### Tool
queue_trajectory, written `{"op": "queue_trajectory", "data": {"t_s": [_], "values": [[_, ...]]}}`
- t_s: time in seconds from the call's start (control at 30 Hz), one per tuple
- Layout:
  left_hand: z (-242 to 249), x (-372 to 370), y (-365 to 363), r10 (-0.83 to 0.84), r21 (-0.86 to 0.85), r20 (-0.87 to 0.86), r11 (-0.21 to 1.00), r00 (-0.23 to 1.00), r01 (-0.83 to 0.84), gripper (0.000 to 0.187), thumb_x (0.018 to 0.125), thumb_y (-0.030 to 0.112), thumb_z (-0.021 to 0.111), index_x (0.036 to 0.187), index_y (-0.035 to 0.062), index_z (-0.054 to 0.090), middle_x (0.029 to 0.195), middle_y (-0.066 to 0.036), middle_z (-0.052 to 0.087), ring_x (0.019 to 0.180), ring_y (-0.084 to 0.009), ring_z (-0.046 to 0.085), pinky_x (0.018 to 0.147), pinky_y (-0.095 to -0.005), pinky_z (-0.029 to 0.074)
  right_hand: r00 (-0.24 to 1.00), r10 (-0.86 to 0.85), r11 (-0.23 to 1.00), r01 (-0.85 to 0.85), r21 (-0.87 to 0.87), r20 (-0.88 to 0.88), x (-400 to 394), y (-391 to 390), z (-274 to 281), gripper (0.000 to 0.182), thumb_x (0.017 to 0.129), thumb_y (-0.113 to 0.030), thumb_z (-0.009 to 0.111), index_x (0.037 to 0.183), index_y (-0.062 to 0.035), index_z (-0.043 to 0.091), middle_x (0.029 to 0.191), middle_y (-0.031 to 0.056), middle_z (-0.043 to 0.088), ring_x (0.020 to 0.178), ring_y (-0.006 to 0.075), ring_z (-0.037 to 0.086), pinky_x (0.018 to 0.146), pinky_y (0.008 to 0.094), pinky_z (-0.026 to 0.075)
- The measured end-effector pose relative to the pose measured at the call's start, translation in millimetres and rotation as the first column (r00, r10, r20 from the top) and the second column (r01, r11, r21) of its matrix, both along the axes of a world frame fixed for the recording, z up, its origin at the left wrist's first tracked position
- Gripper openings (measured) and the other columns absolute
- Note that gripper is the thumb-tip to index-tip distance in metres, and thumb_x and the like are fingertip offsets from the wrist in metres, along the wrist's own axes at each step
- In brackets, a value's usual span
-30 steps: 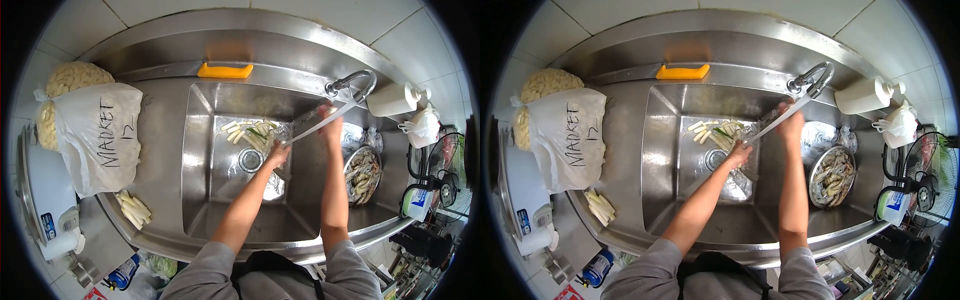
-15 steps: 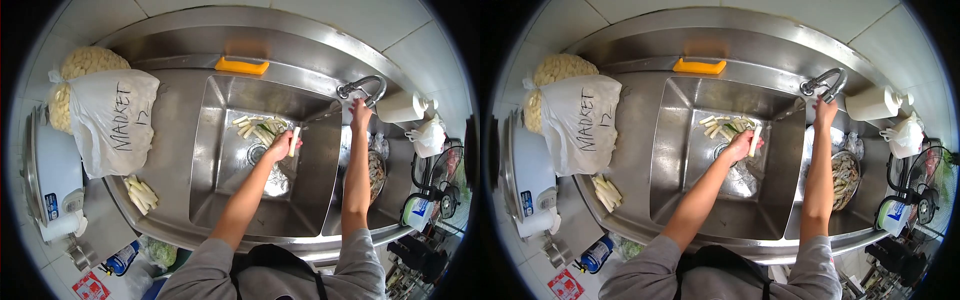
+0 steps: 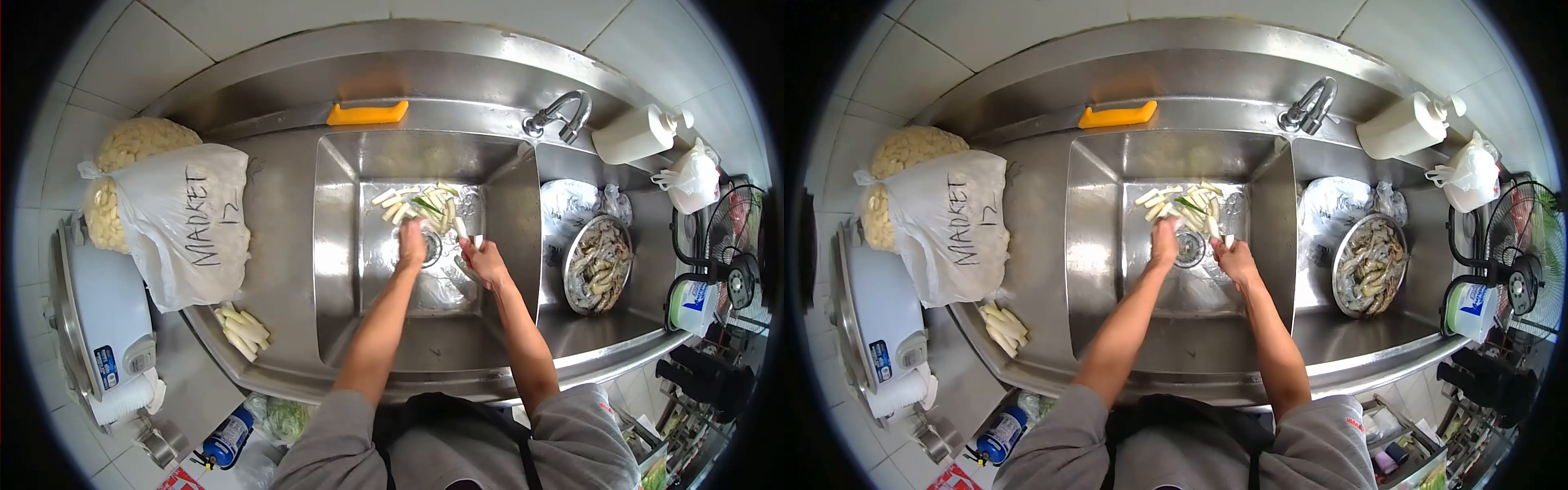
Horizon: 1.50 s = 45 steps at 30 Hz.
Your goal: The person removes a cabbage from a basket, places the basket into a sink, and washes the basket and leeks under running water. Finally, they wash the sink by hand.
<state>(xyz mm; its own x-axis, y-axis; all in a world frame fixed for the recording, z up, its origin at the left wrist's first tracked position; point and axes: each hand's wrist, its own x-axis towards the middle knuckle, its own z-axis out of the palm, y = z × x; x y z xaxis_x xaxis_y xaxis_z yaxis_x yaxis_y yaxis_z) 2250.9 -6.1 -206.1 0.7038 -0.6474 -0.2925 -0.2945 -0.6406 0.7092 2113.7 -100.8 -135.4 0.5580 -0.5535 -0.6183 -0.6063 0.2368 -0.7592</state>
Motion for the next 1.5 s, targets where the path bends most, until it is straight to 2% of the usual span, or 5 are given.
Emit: {"op": "queue_trajectory", "data": {"t_s": [0.3,0.37,0.5,0.97,1.5], "values": [[-34.4,-44.3,0.8,0.022,-0.111,-0.962,0.879,0.271,-0.463,0.035,0.089,0.04,0.04,0.093,0.0075,0.051,0.082,-0.008,0.061,0.068,-0.0169,0.058,0.05,-0.0291,0.046,1.0,0.023,0.957,-0.015,0.29,-0.022,9.5,24.9,-60.1,0.068,0.085,-0.06,0.027,0.071,-0.0004,0.057,0.053,0.0117,0.054,0.042,0.0182,0.05,0.037,0.0291,0.038],[-54.2,-51.4,-4.7,0.26,-0.077,-0.914,0.643,0.311,-0.762,0.028,0.089,0.035,0.044,0.093,0.0088,0.051,0.08,-0.006,0.06,0.068,-0.0152,0.057,0.046,-0.0281,0.044,0.966,0.15,0.896,-0.224,-0.383,-0.213,9.9,23.8,-84.9,0.065,0.086,-0.058,0.026,0.08,-0.0032,0.061,0.056,0.0124,0.058,0.055,0.0305,0.057,0.053,0.0388,0.046],[-48.7,-50.7,13.1,0.153,0.079,-0.985,0.808,0.079,-0.584,0.024,0.086,0.032,0.052,0.096,0.0098,0.052,0.089,-0.003,0.059,0.079,-0.0131,0.056,0.066,-0.0296,0.045,0.914,-0.027,0.926,-0.13,-0.355,-0.404,25.3,39.3,-107.9,0.06,0.085,-0.059,0.022,0.11,-0.0171,0.057,0.123,0.018,0.044,0.115,0.0363,0.038,0.093,0.052,0.026],[-146.7,-6.0,79.8,0.223,-0.059,-0.932,0.685,0.286,-0.726,0.028,0.082,0.022,0.059,0.097,0.0011,0.049,0.078,-0.005,0.056,0.067,-0.0141,0.056,0.056,-0.0265,0.046,0.978,0.11,0.521,-0.21,-0.827,-0.179,92.9,4.8,-268.0,0.017,0.08,-0.013,0.052,0.093,-0.0014,0.05,0.082,0.018,0.055,0.079,0.0359,0.052,0.07,0.0412,0.042],[-93.8,29.1,-1.3,0.322,-0.209,-0.779,0.676,0.539,-0.707,0.023,0.078,0.017,0.065,0.095,0.002,0.061,0.081,0.0,0.06,0.061,-0.0055,0.049,0.055,-0.0194,0.041,0.93,-0.2,0.95,0.108,0.292,0.308,82.9,29.8,-171.6,0.025,0.089,-0.024,0.049,0.092,-0.0005,0.056,0.074,0.0031,0.058,0.062,0.0075,0.051,0.059,0.022,0.044]]}}
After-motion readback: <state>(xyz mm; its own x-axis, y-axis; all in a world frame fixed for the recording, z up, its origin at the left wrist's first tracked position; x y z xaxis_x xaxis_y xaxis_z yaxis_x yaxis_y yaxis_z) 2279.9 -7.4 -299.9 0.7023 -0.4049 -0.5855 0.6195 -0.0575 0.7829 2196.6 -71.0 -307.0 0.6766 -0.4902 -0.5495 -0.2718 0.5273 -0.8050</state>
